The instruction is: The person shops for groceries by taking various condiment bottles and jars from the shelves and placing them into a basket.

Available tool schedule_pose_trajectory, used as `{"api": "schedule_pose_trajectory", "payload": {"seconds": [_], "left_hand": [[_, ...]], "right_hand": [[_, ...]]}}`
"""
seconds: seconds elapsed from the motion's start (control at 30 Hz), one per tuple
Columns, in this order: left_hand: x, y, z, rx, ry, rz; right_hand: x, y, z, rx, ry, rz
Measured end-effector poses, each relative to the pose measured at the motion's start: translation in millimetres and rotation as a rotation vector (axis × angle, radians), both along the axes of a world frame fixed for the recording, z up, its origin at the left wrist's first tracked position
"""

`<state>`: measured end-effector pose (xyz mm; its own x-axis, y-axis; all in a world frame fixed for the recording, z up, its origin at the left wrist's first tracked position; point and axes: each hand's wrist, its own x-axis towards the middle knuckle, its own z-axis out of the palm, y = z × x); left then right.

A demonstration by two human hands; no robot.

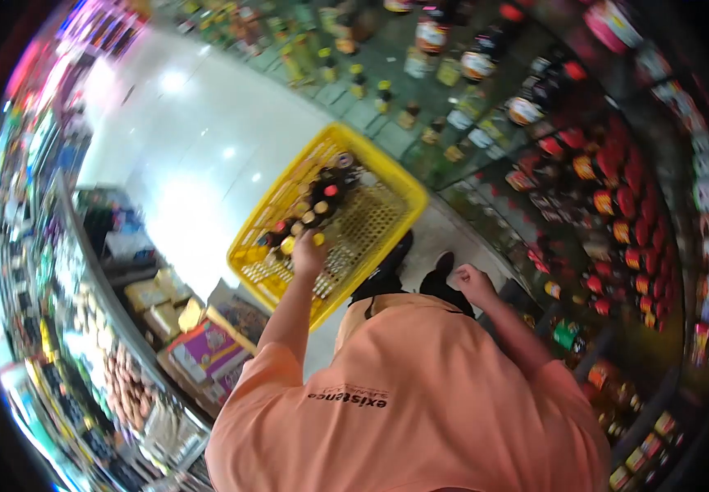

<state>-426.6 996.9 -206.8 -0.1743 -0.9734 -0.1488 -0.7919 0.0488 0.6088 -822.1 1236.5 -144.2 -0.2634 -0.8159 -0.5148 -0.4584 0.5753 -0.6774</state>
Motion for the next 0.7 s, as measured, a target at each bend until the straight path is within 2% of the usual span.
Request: {"api": "schedule_pose_trajectory", "payload": {"seconds": [0.1,0.17,0.27,0.47,0.6,0.67,0.7], "left_hand": [[-0.9,-3.6,-30.1,0.037,-0.122,-0.018],[-14.8,-1.6,-14.6,0.126,-0.267,0.039],[-10.5,-6.2,-37.9,0.134,-0.459,-0.024],[-8.1,-10.4,-63.0,0.211,-0.559,-0.009],[-14.5,-6.0,-73.1,0.106,-0.586,-0.022],[-19.7,-11.5,-74.8,0.207,-0.602,0.022],[-19.3,-10.9,-74.8,0.229,-0.525,0.039]], "right_hand": [[-35.1,56.3,-30.6,0.164,0.035,-0.176],[-48.4,90.1,-45.4,0.195,0.058,-0.296],[-63.4,143.9,-71.4,0.165,0.086,-0.422],[-73.8,220.6,-95.0,0.156,-0.012,-0.668],[-85.4,270.5,-132.0,0.201,-0.079,-0.708],[-92.4,272.9,-122.0,0.217,-0.094,-0.707],[-95.5,274.4,-116.6,0.239,-0.107,-0.735]]}}
